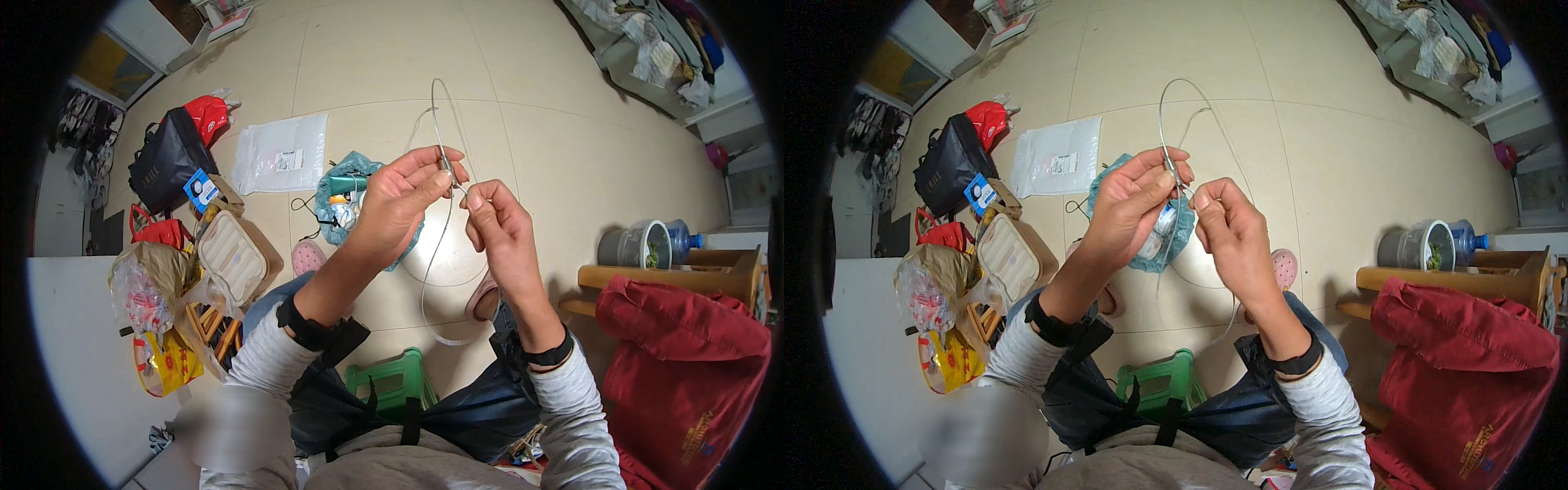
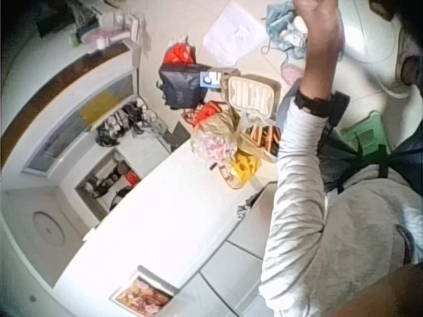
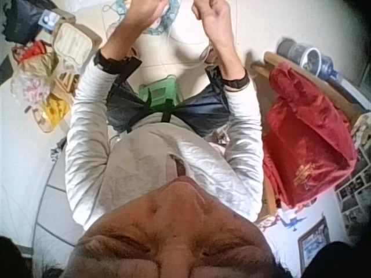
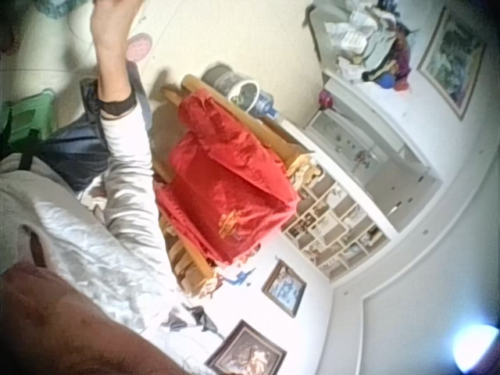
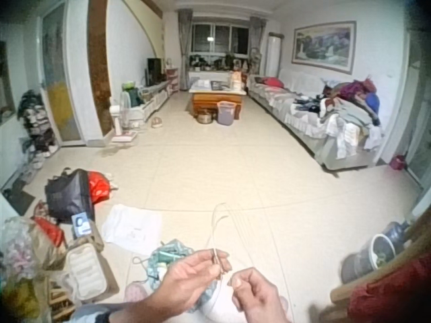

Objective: The person sits on a low stool and assembles a thin metal wire with small cylindrical components. They thread the wire through the components, bend and shape the wire, and repeatedly adjust the assembly by hand.

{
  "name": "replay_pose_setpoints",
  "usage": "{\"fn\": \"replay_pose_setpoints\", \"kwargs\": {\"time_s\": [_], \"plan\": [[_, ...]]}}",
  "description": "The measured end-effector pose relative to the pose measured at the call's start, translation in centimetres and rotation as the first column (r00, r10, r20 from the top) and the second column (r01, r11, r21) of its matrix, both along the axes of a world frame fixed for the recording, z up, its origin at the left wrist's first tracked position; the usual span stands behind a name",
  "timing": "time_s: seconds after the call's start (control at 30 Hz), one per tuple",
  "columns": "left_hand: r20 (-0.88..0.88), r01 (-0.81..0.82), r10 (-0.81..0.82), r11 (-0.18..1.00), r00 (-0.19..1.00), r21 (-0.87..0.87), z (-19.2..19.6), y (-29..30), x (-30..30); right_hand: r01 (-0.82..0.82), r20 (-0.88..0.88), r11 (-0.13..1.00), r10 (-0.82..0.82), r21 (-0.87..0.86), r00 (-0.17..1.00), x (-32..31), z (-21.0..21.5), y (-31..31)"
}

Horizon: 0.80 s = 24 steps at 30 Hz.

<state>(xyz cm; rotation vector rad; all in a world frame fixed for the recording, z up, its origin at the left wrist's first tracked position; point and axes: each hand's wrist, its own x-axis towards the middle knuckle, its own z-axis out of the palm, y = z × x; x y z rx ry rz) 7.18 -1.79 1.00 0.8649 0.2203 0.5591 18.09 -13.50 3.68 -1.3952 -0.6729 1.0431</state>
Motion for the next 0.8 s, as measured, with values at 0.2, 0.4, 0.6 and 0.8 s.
{"fn": "replay_pose_setpoints", "kwargs": {"time_s": [0.2, 0.4, 0.6, 0.8], "plan": [[0.091, -0.039, 0.050, 0.992, 0.995, -0.119, 0.1, -0.6, 0.4, -0.075, -0.028, 0.997, 0.075, 0.000, 0.997, -0.6, 0.0, 0.3], [0.143, 0.023, 0.004, 0.981, 0.990, -0.191, 0.3, -0.2, 0.2, -0.092, -0.260, 0.991, 0.114, 0.094, 0.959, -0.4, 0.0, 0.6], [0.093, 0.034, -0.025, 0.995, 0.995, -0.096, 1.6, 0.1, -0.2, 0.021, 0.439, 1.000, -0.019, 0.000, 0.898, -0.8, 0.5, 0.4], [0.050, -0.058, 0.057, 0.998, 0.997, 0.015, 3.0, -0.4, 0.4, 0.054, 0.244, 0.993, -0.078, 0.105, 0.967, -1.3, 0.7, 0.4]]}}
